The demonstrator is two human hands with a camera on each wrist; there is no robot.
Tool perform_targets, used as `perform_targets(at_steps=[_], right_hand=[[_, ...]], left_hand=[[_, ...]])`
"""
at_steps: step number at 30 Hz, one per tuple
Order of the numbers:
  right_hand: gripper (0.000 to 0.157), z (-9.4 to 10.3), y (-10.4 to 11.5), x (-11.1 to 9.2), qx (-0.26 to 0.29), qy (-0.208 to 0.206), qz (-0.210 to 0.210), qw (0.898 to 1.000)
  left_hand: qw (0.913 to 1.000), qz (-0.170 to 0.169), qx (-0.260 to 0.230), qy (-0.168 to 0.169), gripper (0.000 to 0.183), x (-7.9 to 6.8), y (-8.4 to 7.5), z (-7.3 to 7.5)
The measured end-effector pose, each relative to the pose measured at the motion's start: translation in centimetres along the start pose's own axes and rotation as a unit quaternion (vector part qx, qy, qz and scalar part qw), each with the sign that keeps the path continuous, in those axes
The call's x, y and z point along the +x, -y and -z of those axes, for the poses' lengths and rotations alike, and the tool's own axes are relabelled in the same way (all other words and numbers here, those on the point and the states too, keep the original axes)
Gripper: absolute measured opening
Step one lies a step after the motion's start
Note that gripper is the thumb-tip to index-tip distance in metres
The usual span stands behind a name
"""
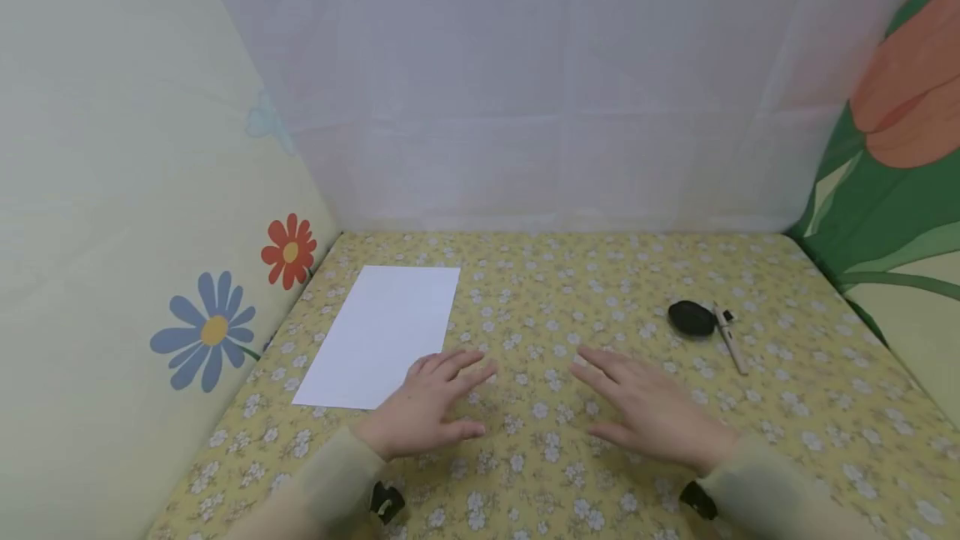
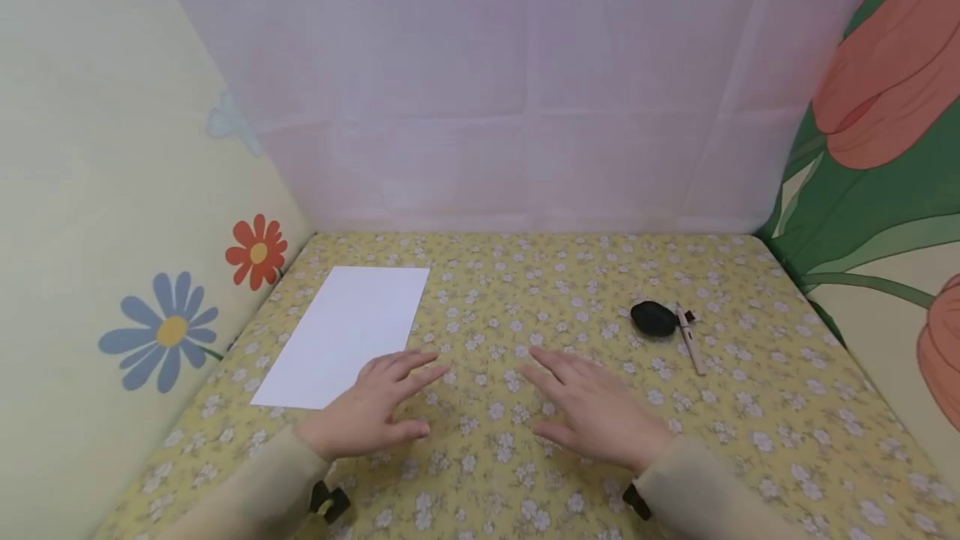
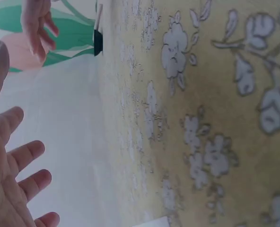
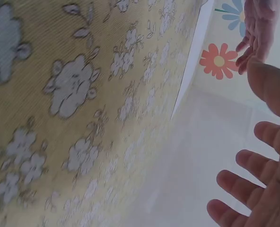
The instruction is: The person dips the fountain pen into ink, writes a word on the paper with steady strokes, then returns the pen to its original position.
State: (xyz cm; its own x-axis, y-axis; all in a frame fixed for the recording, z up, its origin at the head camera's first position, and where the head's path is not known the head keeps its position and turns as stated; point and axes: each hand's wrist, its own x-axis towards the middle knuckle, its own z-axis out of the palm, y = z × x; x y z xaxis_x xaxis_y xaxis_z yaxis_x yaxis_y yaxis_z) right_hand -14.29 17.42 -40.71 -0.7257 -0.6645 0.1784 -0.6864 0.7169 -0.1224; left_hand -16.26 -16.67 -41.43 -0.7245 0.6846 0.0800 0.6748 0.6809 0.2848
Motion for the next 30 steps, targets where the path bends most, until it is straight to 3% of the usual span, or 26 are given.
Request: perform_targets(at_steps=[3,7,13,18,25,30], right_hand=[[0.077,-0.3,0.4,0.9,0.012,0.006,-0.003,1.0],[0.074,-0.8,0.9,2.2,0.03,0.012,-0.008,0.999],[0.068,-1.9,1.9,4.2,0.076,0.03,-0.019,0.996],[0.064,-2.9,2.5,5.9,0.106,0.027,-0.03,0.994],[0.063,-3.8,3.3,8.2,0.141,0.058,-0.063,0.986],[0.062,-4.5,4.0,10.1,0.173,0.086,-0.083,0.978]], left_hand=[[0.9976,0.054,-0.042,-0.012,0.074,-0.3,0.2,-0.3],[0.9878,0.123,-0.087,-0.04,0.069,-0.8,0.6,-0.6],[0.9594,0.23,-0.145,-0.073,0.068,-1.2,1.4,-0.8],[0.9382,0.283,-0.176,-0.093,0.07,-1.7,2.2,-0.6],[0.9112,0.346,-0.201,-0.098,0.08,-3.4,5.5,-0.4],[0.8923,0.404,-0.184,-0.082,0.081,-4.9,8.3,0.1]])
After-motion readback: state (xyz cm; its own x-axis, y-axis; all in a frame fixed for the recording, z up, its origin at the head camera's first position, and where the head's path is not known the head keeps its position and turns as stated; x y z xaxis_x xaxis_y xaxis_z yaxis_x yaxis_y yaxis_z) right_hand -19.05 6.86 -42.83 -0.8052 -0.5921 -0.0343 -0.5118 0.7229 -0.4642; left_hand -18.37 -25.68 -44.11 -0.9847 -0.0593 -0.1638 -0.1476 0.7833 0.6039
